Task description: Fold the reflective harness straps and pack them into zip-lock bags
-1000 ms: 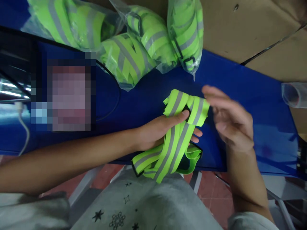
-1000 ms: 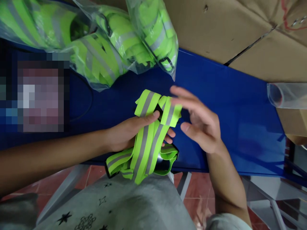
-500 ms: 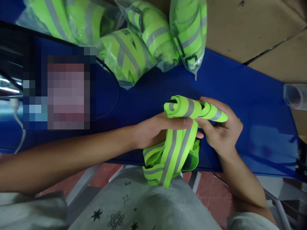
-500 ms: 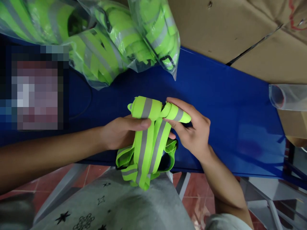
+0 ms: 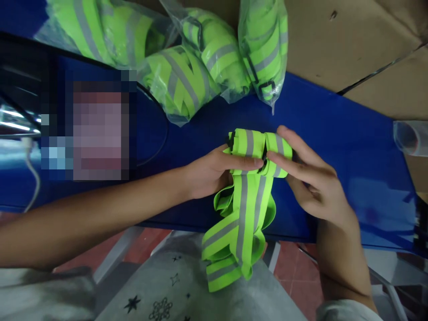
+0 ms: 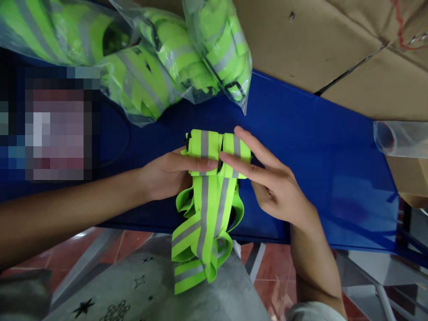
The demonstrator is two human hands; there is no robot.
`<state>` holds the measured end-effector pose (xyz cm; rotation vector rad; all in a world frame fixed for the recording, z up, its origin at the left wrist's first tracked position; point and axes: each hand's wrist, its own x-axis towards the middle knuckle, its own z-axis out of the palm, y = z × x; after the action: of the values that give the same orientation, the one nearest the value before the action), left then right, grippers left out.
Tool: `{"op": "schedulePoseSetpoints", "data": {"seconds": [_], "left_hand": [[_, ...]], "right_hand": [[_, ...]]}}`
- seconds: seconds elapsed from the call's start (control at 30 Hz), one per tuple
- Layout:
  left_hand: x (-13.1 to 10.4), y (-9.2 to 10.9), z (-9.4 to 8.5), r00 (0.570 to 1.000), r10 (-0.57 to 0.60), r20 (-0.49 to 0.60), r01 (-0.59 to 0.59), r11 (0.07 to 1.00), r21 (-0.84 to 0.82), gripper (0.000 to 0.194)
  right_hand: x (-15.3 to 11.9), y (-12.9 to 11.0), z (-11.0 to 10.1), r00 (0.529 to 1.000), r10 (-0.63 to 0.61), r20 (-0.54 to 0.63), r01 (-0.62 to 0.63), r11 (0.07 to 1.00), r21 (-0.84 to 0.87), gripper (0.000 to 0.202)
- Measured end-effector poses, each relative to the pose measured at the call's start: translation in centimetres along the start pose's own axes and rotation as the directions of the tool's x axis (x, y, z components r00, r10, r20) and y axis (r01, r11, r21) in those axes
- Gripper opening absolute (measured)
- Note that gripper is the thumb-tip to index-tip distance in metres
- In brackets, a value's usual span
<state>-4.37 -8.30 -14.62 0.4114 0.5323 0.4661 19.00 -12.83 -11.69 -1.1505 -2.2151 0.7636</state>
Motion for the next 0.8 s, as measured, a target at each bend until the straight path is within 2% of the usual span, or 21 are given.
{"op": "schedulePoseSetpoints", "data": {"seconds": [0.1, 0.17, 0.27, 0.37, 0.43, 0.5, 0.63, 0.7, 0.8], "left_hand": [[-0.1, -0.1, -0.3, 1.000, -0.009, 0.023, 0.008, 0.999, 0.031, 0.032], [-0.2, -0.3, -0.4, 0.999, -0.016, 0.034, 0.015, 0.999, 0.042, 0.038], [-0.2, -0.6, -0.4, 1.000, -0.006, 0.008, 0.006, 1.000, 0.015, 0.046], [-0.1, -0.4, -0.2, 0.998, 0.010, -0.061, -0.013, 0.999, -0.042, 0.060], [0.0, -0.2, -0.1, 0.999, -0.003, -0.049, -0.001, 0.997, -0.077, 0.060], [0.0, 0.1, 0.0, 1.000, -0.026, -0.016, 0.024, 0.995, -0.093, 0.057], [-0.4, 0.3, -0.1, 0.997, -0.079, -0.004, 0.078, 0.995, -0.066, 0.076], [-0.6, 0.1, -0.2, 0.993, -0.105, 0.044, 0.107, 0.993, -0.048, 0.087], [-0.8, -0.3, -0.4, 0.988, -0.059, 0.143, 0.067, 0.996, -0.053, 0.085]], "right_hand": [[0.1, 0.4, -0.5, 0.996, 0.090, -0.013, -0.078, 0.921, 0.381, 0.069], [0.1, 0.9, 0.0, 0.985, 0.170, -0.030, -0.137, 0.877, 0.460, 0.076], [0.0, 1.5, 1.7, 0.960, 0.278, -0.038, -0.243, 0.890, 0.385, 0.065], [0.1, 1.2, 3.3, 0.930, 0.296, -0.216, -0.206, 0.910, 0.360, 0.049], [0.1, 0.5, 3.9, 0.898, 0.273, -0.345, -0.171, 0.940, 0.296, 0.046], [0.0, -0.2, 4.2, 0.873, 0.252, -0.419, -0.177, 0.962, 0.210, 0.046], [-0.4, -0.7, 4.0, 0.882, 0.163, -0.443, -0.134, 0.986, 0.096, 0.045], [-0.5, -0.6, 3.8, 0.893, 0.110, -0.437, -0.088, 0.994, 0.069, 0.047], [-0.5, -0.3, 3.5, 0.898, 0.034, -0.439, -0.039, 0.999, -0.003, 0.045]]}}
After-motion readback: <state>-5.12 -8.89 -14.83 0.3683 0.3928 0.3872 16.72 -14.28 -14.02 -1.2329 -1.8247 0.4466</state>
